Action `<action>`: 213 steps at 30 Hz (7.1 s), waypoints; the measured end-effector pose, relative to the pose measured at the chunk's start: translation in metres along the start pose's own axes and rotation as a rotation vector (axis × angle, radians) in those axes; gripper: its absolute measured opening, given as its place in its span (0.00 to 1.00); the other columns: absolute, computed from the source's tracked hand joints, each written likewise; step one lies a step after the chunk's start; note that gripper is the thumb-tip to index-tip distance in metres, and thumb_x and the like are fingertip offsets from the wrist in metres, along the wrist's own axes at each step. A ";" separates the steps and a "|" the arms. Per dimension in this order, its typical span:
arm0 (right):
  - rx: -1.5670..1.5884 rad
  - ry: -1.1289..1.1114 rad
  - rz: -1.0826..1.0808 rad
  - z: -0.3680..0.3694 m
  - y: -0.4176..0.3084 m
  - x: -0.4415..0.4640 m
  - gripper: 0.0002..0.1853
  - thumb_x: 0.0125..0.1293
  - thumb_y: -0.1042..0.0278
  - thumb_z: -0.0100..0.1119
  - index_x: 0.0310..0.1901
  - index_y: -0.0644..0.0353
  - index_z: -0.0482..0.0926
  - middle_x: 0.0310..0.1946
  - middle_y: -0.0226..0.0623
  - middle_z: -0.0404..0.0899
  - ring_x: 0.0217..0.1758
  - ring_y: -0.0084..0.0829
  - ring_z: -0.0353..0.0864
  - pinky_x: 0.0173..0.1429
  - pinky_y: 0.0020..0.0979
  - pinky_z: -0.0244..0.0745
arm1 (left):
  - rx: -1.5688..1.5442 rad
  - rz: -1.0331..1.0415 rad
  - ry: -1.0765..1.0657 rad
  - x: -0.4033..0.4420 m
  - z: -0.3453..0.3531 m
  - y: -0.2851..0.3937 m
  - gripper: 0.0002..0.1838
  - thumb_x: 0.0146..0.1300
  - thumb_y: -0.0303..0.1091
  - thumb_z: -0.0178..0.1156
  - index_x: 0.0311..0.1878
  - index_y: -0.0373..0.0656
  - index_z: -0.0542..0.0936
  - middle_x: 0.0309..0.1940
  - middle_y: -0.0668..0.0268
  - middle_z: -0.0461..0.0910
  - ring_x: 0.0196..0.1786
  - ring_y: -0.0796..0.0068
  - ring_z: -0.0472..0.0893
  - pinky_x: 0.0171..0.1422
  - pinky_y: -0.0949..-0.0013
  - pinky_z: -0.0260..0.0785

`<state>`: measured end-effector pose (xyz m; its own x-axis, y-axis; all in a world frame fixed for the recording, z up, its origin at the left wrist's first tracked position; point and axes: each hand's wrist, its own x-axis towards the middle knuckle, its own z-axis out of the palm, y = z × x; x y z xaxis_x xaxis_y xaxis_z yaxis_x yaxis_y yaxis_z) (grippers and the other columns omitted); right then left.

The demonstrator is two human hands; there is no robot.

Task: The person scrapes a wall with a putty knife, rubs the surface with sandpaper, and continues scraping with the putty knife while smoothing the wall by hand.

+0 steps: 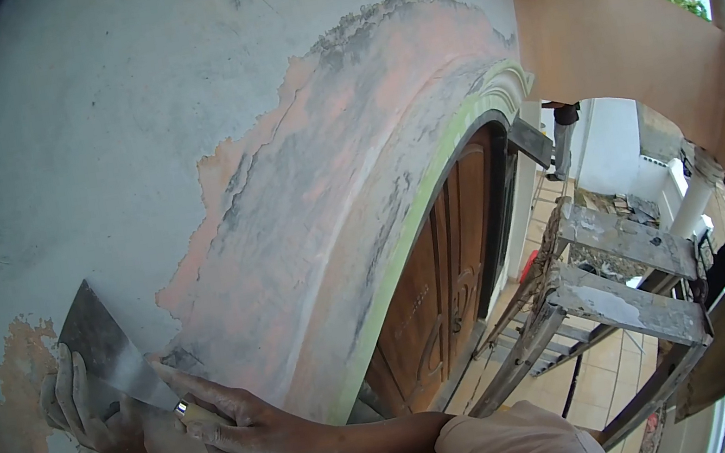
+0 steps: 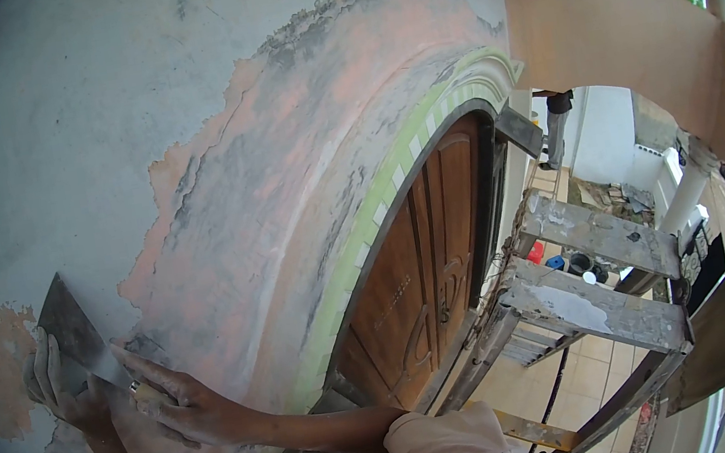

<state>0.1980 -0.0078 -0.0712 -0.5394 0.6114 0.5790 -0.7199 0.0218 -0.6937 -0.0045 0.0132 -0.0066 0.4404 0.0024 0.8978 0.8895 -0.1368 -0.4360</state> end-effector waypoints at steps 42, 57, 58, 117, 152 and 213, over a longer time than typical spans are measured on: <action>-0.093 -0.124 -0.299 -0.029 0.034 0.018 0.38 0.60 0.84 0.41 0.73 0.61 0.44 0.70 0.46 0.54 0.75 0.40 0.51 0.76 0.37 0.42 | 0.186 0.068 -0.080 -0.010 -0.002 -0.010 0.23 0.61 0.41 0.62 0.53 0.32 0.76 0.51 0.53 0.79 0.53 0.55 0.78 0.57 0.59 0.71; -0.129 -0.172 -0.293 -0.036 0.033 0.021 0.32 0.73 0.60 0.41 0.72 0.61 0.44 0.74 0.42 0.44 0.76 0.42 0.44 0.78 0.44 0.39 | 0.153 0.024 -0.062 -0.007 -0.001 -0.005 0.20 0.62 0.38 0.62 0.51 0.32 0.77 0.50 0.54 0.79 0.52 0.56 0.79 0.56 0.60 0.72; -0.138 -0.159 -0.312 -0.035 0.032 0.021 0.32 0.71 0.67 0.42 0.72 0.61 0.44 0.73 0.43 0.47 0.76 0.41 0.46 0.77 0.42 0.40 | 0.148 0.018 -0.063 -0.008 0.000 -0.004 0.23 0.60 0.40 0.63 0.52 0.32 0.77 0.51 0.54 0.79 0.53 0.56 0.78 0.57 0.59 0.72; -0.030 0.198 -0.033 0.004 0.004 0.001 0.38 0.67 0.72 0.49 0.73 0.61 0.40 0.38 0.40 0.73 0.12 0.14 0.65 0.08 0.16 0.55 | -0.058 -0.073 -0.003 -0.003 -0.003 0.009 0.29 0.47 0.59 0.66 0.47 0.48 0.81 0.52 0.71 0.78 0.47 0.66 0.74 0.60 0.51 0.57; -0.009 0.097 0.032 0.005 -0.027 0.007 0.34 0.71 0.74 0.44 0.73 0.60 0.40 0.39 0.37 0.70 0.17 0.14 0.66 0.12 0.18 0.57 | 0.024 -0.153 -0.103 0.019 -0.014 0.017 0.33 0.46 0.58 0.66 0.51 0.47 0.79 0.52 0.70 0.78 0.49 0.62 0.71 0.57 0.54 0.59; -0.001 0.110 -0.005 0.013 -0.027 0.004 0.35 0.70 0.74 0.45 0.73 0.60 0.39 0.42 0.37 0.69 0.17 0.14 0.65 0.12 0.17 0.57 | -0.085 -0.107 -0.086 0.024 -0.009 0.011 0.32 0.48 0.61 0.62 0.50 0.46 0.80 0.52 0.71 0.78 0.51 0.65 0.71 0.61 0.52 0.55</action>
<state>0.2097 -0.0160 -0.0446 -0.4843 0.6943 0.5324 -0.7222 0.0262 -0.6912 0.0142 0.0025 0.0109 0.3562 0.1056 0.9284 0.9198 -0.2147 -0.3284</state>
